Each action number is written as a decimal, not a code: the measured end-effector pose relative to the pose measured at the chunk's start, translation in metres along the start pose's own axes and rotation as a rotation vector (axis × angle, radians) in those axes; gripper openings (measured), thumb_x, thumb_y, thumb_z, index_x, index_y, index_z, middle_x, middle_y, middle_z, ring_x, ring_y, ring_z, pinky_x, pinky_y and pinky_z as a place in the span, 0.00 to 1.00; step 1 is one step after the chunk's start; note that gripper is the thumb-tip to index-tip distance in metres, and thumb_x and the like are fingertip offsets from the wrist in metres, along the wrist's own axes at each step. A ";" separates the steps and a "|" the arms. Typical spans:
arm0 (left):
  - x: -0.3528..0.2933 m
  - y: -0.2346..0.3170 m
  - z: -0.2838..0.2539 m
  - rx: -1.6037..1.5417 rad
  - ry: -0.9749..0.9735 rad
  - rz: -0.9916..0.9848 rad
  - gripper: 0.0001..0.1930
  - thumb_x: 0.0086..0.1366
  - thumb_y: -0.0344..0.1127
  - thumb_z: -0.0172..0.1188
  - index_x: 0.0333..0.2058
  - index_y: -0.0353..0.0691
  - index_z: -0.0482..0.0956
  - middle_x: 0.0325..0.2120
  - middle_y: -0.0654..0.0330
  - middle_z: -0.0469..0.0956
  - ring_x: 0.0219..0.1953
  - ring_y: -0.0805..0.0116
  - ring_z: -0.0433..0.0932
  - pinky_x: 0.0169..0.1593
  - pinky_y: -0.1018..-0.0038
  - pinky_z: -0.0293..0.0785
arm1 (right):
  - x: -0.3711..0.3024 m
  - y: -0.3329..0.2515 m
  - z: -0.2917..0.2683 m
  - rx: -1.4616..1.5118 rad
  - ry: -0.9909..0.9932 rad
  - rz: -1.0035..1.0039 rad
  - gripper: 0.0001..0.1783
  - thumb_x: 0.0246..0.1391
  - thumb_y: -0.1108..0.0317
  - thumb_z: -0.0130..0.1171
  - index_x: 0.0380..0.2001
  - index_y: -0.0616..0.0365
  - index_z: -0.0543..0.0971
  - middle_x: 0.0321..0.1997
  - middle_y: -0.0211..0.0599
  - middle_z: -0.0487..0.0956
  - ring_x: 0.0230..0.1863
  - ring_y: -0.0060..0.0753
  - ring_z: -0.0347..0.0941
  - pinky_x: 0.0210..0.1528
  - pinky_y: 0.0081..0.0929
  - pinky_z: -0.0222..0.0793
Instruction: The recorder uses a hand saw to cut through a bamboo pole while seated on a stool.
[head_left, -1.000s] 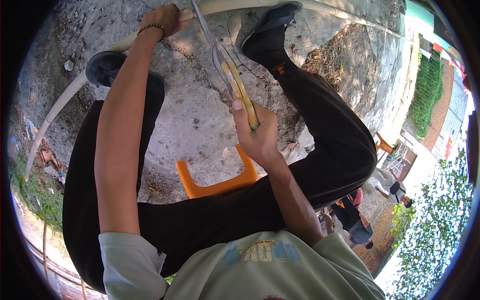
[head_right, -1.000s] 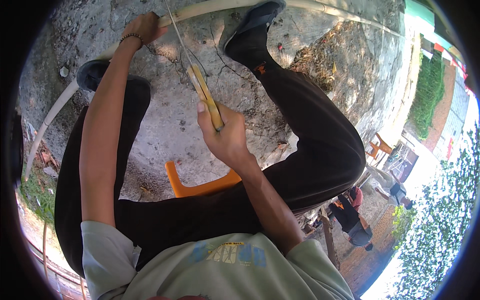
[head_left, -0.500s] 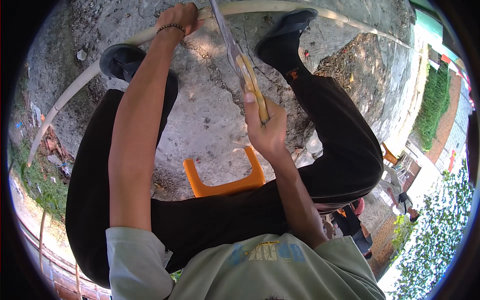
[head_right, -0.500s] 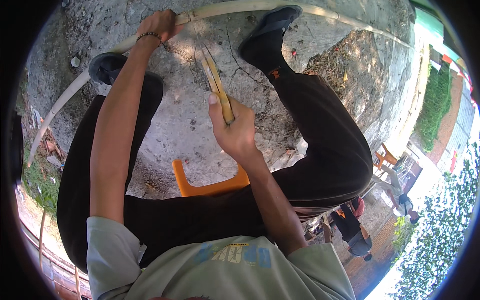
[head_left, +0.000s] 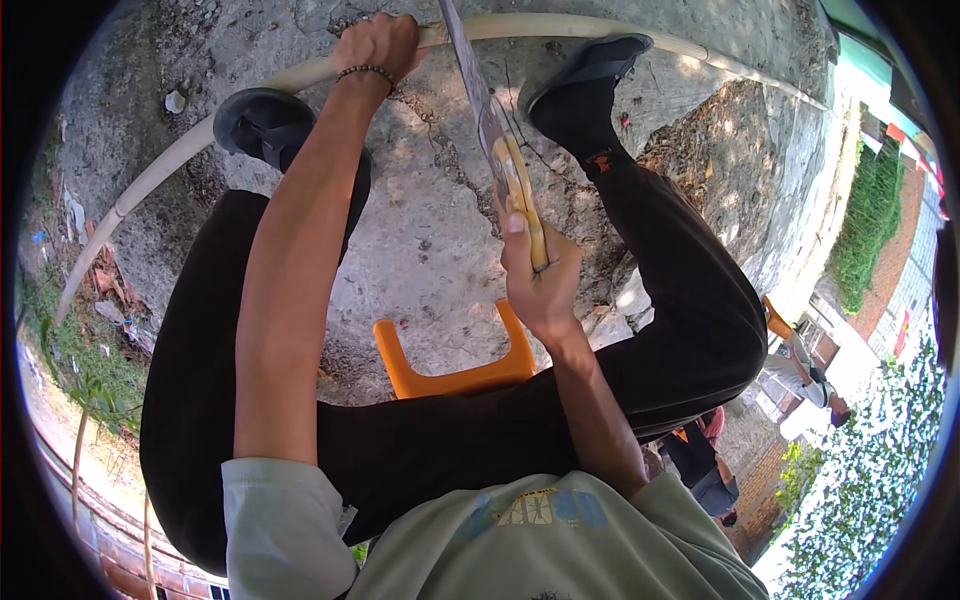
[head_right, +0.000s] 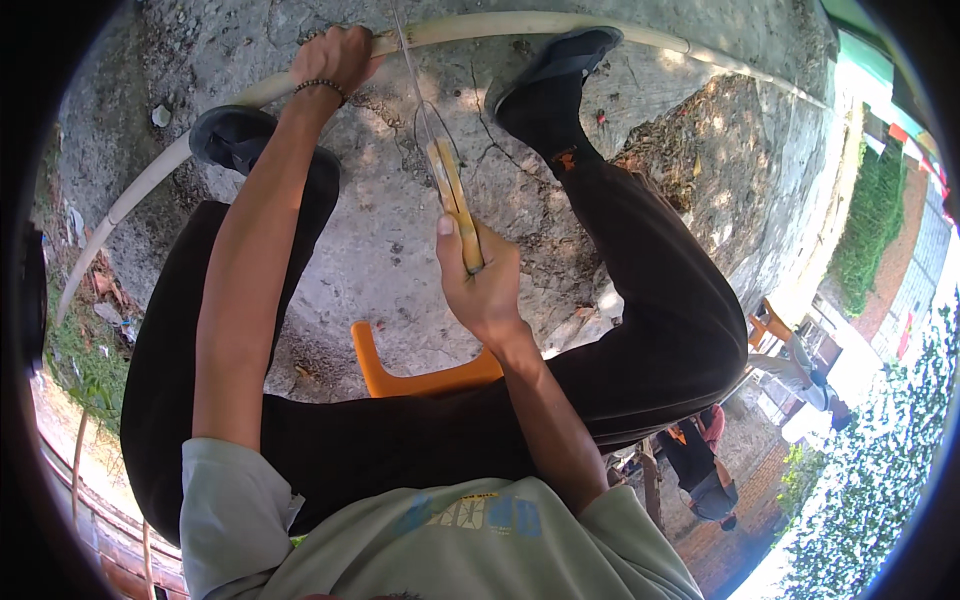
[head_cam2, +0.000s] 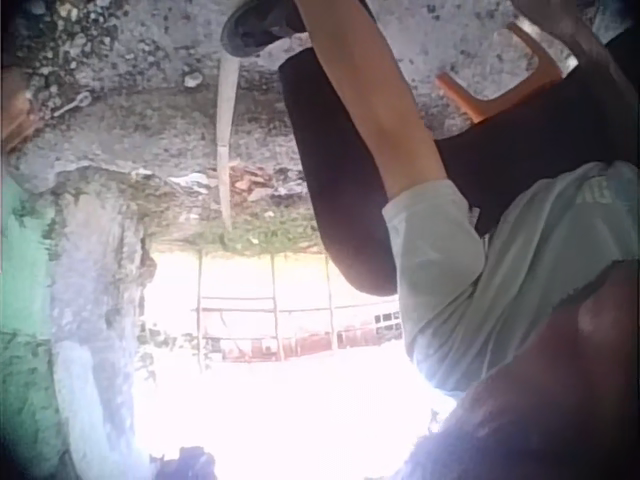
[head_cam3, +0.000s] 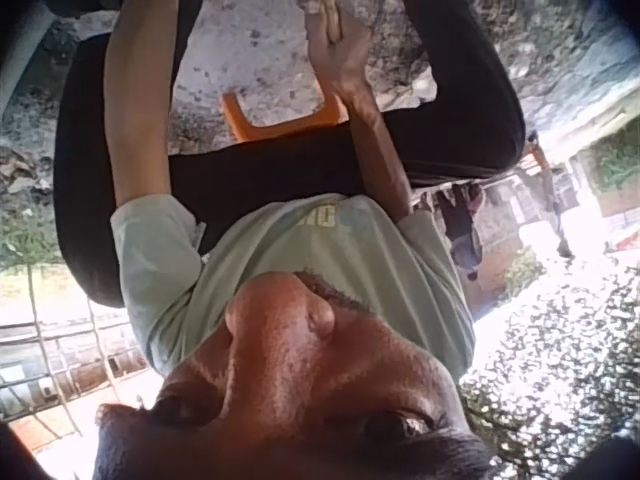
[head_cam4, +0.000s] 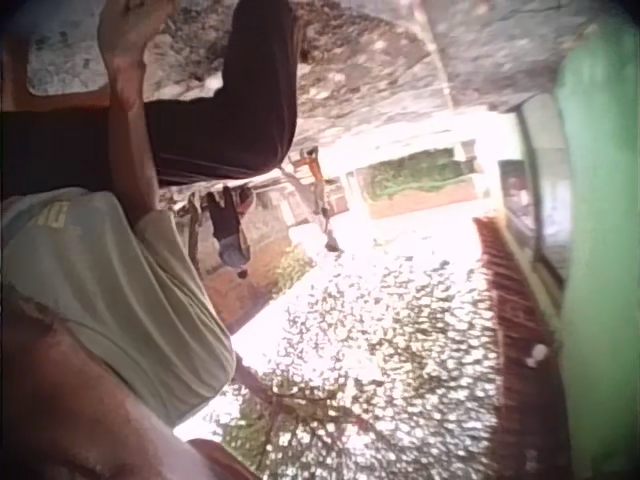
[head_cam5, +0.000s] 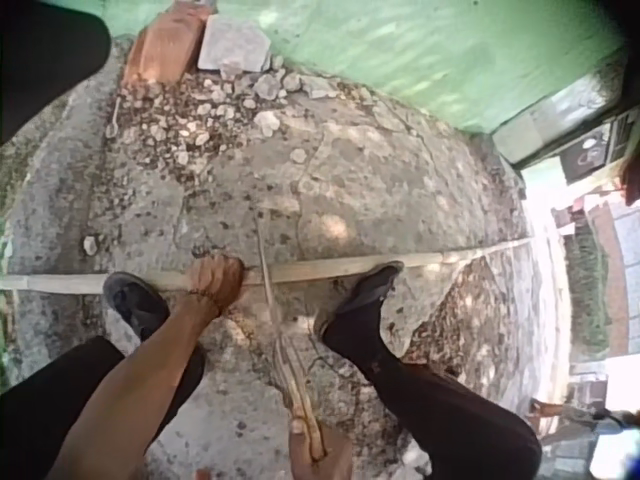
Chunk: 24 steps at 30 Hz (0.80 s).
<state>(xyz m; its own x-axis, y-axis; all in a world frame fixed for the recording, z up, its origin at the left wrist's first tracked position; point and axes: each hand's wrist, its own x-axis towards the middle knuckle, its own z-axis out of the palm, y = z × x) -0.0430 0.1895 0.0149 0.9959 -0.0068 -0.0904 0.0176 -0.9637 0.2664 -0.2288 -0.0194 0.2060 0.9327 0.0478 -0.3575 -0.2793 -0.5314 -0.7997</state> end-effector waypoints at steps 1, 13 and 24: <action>-0.002 -0.002 0.000 0.005 0.065 -0.010 0.16 0.59 0.53 0.65 0.35 0.47 0.84 0.31 0.50 0.83 0.34 0.49 0.84 0.37 0.58 0.82 | -0.012 0.004 0.000 -0.017 0.026 -0.028 0.22 0.67 0.63 0.53 0.19 0.61 0.69 0.13 0.20 0.61 0.17 0.10 0.53 0.17 0.22 0.49; -0.003 -0.007 0.011 0.050 0.135 0.014 0.13 0.58 0.50 0.66 0.33 0.48 0.81 0.27 0.53 0.83 0.32 0.51 0.84 0.34 0.57 0.79 | -0.043 -0.001 -0.002 -0.018 0.069 0.078 0.18 0.66 0.66 0.54 0.21 0.63 0.74 0.13 0.22 0.63 0.17 0.10 0.58 0.17 0.21 0.52; -0.006 0.002 0.006 0.028 0.143 0.011 0.13 0.57 0.47 0.67 0.32 0.46 0.80 0.26 0.53 0.82 0.32 0.50 0.83 0.33 0.57 0.78 | -0.017 0.005 0.001 -0.008 0.016 0.016 0.17 0.66 0.67 0.54 0.22 0.63 0.74 0.12 0.22 0.64 0.17 0.09 0.59 0.17 0.21 0.53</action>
<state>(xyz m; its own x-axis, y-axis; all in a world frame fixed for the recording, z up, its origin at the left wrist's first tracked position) -0.0495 0.1860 0.0102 0.9986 0.0185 0.0504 0.0059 -0.9709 0.2394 -0.2465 -0.0221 0.2074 0.9316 0.0257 -0.3625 -0.2925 -0.5391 -0.7898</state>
